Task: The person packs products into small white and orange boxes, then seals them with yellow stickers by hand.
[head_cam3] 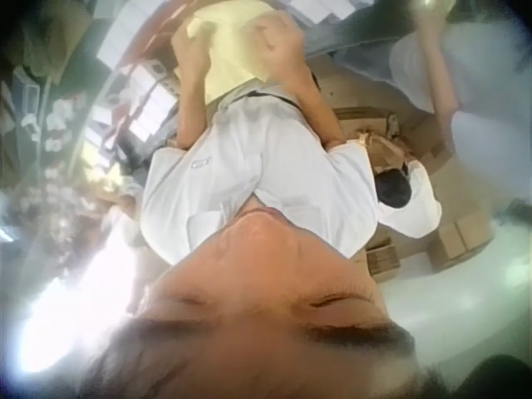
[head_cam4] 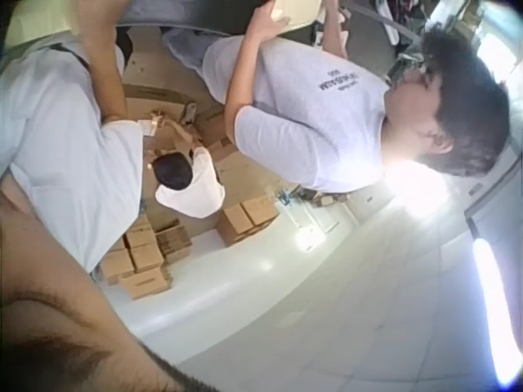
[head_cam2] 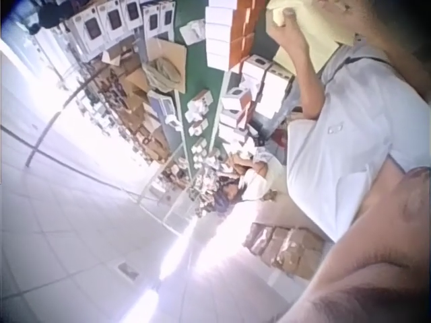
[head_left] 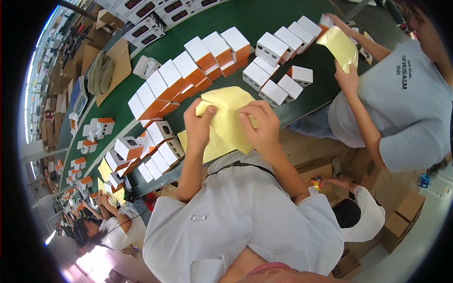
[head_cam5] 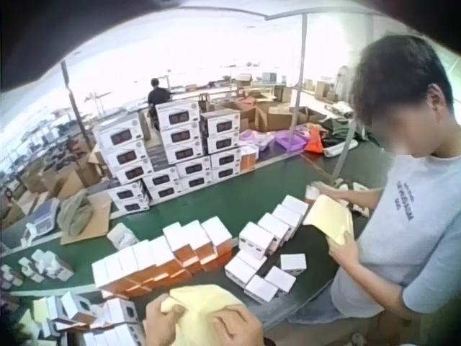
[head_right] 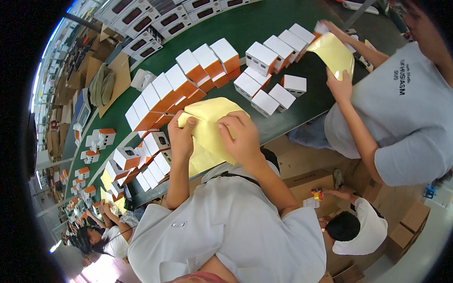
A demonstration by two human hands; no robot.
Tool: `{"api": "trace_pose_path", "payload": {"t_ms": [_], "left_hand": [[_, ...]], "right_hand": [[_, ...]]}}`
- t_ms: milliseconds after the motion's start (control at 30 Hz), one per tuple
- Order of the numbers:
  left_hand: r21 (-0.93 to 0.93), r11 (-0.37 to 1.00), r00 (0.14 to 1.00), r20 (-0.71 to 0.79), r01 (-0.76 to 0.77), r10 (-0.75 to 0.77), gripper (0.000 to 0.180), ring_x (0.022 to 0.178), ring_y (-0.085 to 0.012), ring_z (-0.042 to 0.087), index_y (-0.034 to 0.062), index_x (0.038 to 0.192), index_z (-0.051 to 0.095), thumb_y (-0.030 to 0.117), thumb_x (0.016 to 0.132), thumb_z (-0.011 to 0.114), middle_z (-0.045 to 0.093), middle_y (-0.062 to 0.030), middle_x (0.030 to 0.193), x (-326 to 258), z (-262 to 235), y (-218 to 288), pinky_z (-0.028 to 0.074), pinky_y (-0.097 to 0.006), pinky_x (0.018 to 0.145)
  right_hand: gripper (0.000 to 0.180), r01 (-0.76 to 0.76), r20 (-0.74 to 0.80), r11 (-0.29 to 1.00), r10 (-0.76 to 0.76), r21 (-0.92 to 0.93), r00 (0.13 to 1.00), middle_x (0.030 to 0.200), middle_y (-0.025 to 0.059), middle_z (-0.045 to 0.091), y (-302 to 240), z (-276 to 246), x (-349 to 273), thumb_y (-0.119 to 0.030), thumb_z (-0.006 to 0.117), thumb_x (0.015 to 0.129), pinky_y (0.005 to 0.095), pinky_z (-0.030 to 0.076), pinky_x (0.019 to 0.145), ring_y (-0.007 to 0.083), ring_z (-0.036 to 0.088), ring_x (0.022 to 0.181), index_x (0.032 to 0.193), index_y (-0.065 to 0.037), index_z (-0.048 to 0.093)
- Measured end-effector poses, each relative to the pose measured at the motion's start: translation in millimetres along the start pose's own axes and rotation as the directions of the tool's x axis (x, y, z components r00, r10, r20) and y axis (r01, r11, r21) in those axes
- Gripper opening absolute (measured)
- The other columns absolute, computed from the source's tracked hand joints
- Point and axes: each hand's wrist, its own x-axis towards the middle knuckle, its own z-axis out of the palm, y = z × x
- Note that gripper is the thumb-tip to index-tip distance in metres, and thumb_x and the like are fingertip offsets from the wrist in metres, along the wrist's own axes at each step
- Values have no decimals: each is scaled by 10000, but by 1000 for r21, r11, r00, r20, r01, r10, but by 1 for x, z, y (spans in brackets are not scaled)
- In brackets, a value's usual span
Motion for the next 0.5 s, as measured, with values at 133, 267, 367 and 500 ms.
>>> {"api": "trace_pose_path", "payload": {"t_ms": [133,267,367,500], "left_hand": [[61,996,992,114,-69,62,222,701,-57,519,12,889,635,224,879,699,607,5,792,-5,1,0,424,-205,619],[29,996,984,155,-87,82,166,776,-70,560,6,924,653,165,885,683,647,-21,868,-6,1,2,453,-210,682],[102,990,989,122,-102,89,156,829,-77,573,5,957,654,145,890,673,653,-28,929,-7,11,8,458,-214,734],[4,1000,997,67,-24,24,153,855,-76,570,11,980,650,131,888,674,648,-29,955,-9,12,12,455,-219,756]], "right_hand": [[181,-80,35,996,78,45,996,916,100,588,-6,-2,1,-27,699,756,359,491,707,286,598,832,927,-56,645],[207,10,80,1000,-12,25,997,934,98,580,-8,3,5,-38,711,758,354,488,705,280,590,837,955,-62,653],[222,17,73,999,-19,31,997,936,93,576,-6,0,5,-40,717,753,349,484,706,273,585,842,965,-66,657],[250,7,72,1000,-8,7,997,940,81,576,-8,1,9,-40,726,742,340,480,696,261,578,856,984,-71,668]]}}
